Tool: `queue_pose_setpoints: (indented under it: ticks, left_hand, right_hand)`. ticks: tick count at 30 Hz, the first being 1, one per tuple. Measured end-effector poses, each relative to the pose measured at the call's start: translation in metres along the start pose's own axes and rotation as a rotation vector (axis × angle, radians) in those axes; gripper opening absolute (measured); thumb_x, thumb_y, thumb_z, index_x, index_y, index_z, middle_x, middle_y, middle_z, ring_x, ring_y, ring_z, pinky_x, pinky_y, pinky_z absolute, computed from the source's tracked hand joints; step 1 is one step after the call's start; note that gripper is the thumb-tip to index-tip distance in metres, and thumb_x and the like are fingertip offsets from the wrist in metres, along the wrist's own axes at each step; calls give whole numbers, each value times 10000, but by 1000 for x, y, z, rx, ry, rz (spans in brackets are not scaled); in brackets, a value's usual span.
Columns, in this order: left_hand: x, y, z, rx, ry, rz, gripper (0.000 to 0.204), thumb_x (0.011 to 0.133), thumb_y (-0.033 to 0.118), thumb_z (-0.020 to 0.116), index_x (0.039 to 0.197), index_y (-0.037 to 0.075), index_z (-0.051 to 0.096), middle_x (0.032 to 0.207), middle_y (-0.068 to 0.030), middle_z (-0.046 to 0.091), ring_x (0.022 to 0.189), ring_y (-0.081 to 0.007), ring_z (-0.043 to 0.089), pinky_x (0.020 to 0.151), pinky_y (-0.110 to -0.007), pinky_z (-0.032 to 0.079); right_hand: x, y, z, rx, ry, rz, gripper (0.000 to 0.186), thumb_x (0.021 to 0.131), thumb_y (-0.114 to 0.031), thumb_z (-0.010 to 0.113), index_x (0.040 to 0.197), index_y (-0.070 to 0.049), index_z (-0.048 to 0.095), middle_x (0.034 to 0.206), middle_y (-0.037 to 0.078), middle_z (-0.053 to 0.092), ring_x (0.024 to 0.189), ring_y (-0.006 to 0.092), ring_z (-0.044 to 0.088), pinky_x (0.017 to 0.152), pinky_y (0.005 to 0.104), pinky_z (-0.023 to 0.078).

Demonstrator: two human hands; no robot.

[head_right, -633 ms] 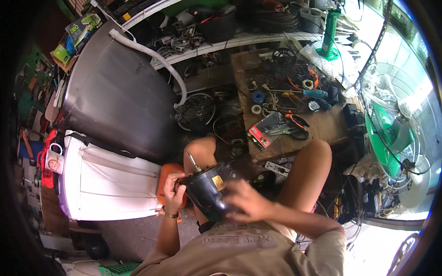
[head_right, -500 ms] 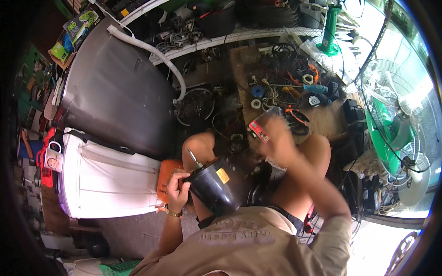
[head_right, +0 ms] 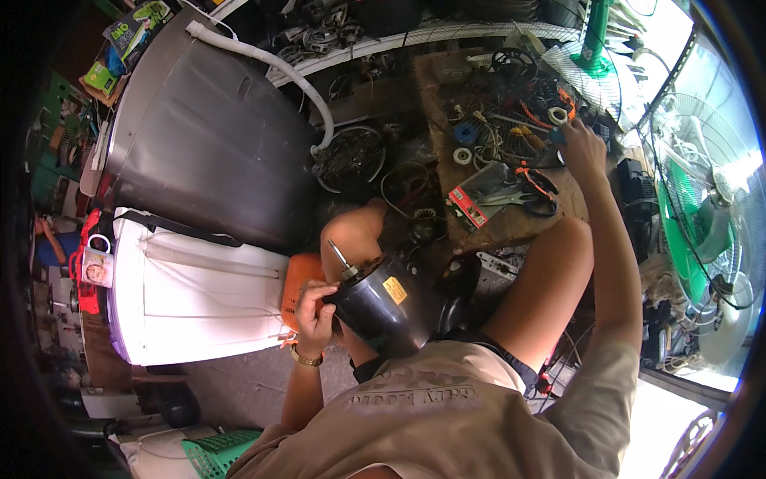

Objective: The person disassembles a standing electric fan, removing the front grille and motor housing. They use a screwdriver to loosen screws and separate the motor casing to access the internal wiring.

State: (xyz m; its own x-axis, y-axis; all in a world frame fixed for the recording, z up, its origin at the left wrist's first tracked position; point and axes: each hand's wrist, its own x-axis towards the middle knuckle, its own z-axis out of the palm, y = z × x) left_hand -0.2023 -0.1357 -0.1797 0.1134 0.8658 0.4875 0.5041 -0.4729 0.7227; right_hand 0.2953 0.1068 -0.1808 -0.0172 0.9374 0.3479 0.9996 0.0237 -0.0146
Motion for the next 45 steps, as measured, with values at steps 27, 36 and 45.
queue_pose_setpoints:
  ticks: [27,36,45]
  left_hand:
    - [78,35,-1,245,-643,-65,621,764,386,754,1200,-30,602,1150,-164,625,1123,-357,561,973,-452,439]
    - [85,32,0,146,-678,-137,671,756,390,799,1238,-19,574,1133,-152,594,1096,-354,556,963,-442,430]
    - [93,15,-13,71,-701,19,566,848,451,672,1184,-1,614,1085,-142,631,1022,-333,585,886,-431,470]
  right_hand:
    - [-250,-153,-73,1037,-524,-139,410,802,-205,769,1166,-35,685,857,128,686,728,305,682,633,375,552]
    - [-221,-135,-77,1090,-571,-255,370,813,-249,765,1102,-25,708,863,177,708,735,320,693,645,396,549]
    - [-81,-19,-48,535,-236,71,299,829,-215,714,1055,-21,695,945,202,693,901,386,663,789,460,504]
